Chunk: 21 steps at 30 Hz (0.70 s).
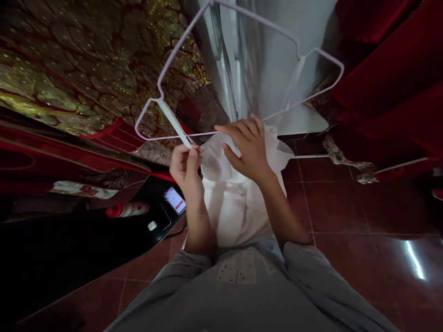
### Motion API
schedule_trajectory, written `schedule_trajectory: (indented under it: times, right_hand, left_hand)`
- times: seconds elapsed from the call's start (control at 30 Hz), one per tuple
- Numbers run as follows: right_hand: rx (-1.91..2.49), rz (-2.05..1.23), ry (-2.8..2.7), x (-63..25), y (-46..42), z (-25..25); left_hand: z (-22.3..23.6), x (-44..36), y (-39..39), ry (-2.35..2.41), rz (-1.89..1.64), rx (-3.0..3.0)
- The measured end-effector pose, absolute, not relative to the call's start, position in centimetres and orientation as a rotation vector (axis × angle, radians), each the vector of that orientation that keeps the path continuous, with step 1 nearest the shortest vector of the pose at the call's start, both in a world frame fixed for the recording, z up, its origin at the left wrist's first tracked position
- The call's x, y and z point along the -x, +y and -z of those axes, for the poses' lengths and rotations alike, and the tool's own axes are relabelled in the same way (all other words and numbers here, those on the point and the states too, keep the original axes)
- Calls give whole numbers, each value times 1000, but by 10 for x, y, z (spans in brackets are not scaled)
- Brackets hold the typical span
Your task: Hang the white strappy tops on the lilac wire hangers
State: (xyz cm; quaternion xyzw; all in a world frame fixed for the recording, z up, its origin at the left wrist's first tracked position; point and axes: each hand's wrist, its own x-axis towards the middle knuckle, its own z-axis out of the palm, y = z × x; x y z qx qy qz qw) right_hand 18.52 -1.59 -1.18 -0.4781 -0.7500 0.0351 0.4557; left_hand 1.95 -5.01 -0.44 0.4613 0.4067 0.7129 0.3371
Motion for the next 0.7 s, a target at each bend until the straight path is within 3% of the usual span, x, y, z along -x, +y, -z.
schedule_trajectory:
  times: [0.27, 0.47, 0.63, 0.7]
  right_hand:
    - [1183, -123, -1812, -185, -25, 14]
    - [1201, -105, -1812, -175, -33, 9]
    - [1188, -74, -1800, -175, -30, 14]
    - [1196, -63, -1793, -175, -27, 16]
  left_hand:
    - [-49, 20, -16, 613, -1872, -953]
    - [-21, 49, -12, 856, -2052, -862]
    - [5, 30, -23, 1059, -2284, -798]
    - [7, 17, -22, 1014, -2209, -858]
